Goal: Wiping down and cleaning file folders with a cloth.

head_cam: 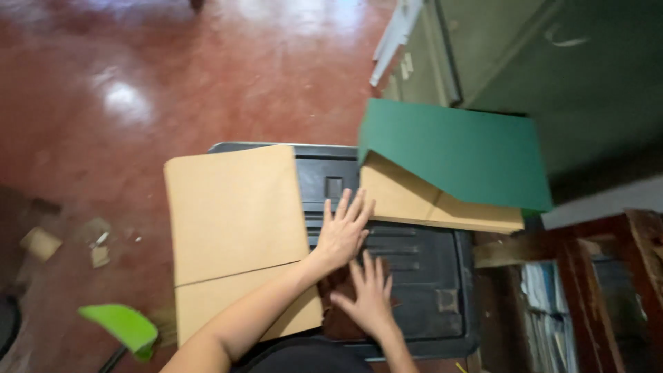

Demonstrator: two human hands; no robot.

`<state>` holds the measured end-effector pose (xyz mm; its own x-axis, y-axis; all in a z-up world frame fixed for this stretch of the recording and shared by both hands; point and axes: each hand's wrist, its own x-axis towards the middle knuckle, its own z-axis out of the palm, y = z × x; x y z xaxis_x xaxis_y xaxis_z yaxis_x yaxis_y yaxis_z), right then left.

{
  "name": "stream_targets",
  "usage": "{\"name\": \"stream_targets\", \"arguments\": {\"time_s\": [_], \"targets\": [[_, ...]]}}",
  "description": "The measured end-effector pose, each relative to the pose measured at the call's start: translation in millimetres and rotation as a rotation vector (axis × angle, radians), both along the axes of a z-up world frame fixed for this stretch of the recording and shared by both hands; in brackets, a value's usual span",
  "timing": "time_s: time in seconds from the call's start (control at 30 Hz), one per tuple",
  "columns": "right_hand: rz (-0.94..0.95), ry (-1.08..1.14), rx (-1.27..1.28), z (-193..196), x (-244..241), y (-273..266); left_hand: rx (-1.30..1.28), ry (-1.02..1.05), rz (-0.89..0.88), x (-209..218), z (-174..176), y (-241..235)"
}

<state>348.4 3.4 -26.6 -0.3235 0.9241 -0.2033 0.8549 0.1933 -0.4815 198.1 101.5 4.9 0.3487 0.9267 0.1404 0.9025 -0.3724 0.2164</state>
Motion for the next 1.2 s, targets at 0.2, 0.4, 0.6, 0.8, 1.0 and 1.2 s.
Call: {"name": "stream_targets", "arguments": {"time_s": [0.2,0.4,0.6,0.8,1.0,1.2], "targets": [[0.024,-0.247,0.258,-101,12,-19,0.250,-0.093,0.466,-132,-7,-48],[-0.590,0.515,0.097,-64,19,31,0.114,-0.175,1.010,-252,-56,-98],[-0.484,1.112,0.132,73,-62,47,0.172,-0.512,0.849,-266,-69,-92],[0.241,0.269,0.869,69,-212,25,0.310,-0.450,0.761,-289,-82,-47],[0.432,-0.209,0.464,49,-260,67,0.324,-0.313,0.781,-287,-82,-42],[0.046,-0.277,0.515,32,-263,194,0.284,-0.373,0.817,-281,-62,-51]]}}
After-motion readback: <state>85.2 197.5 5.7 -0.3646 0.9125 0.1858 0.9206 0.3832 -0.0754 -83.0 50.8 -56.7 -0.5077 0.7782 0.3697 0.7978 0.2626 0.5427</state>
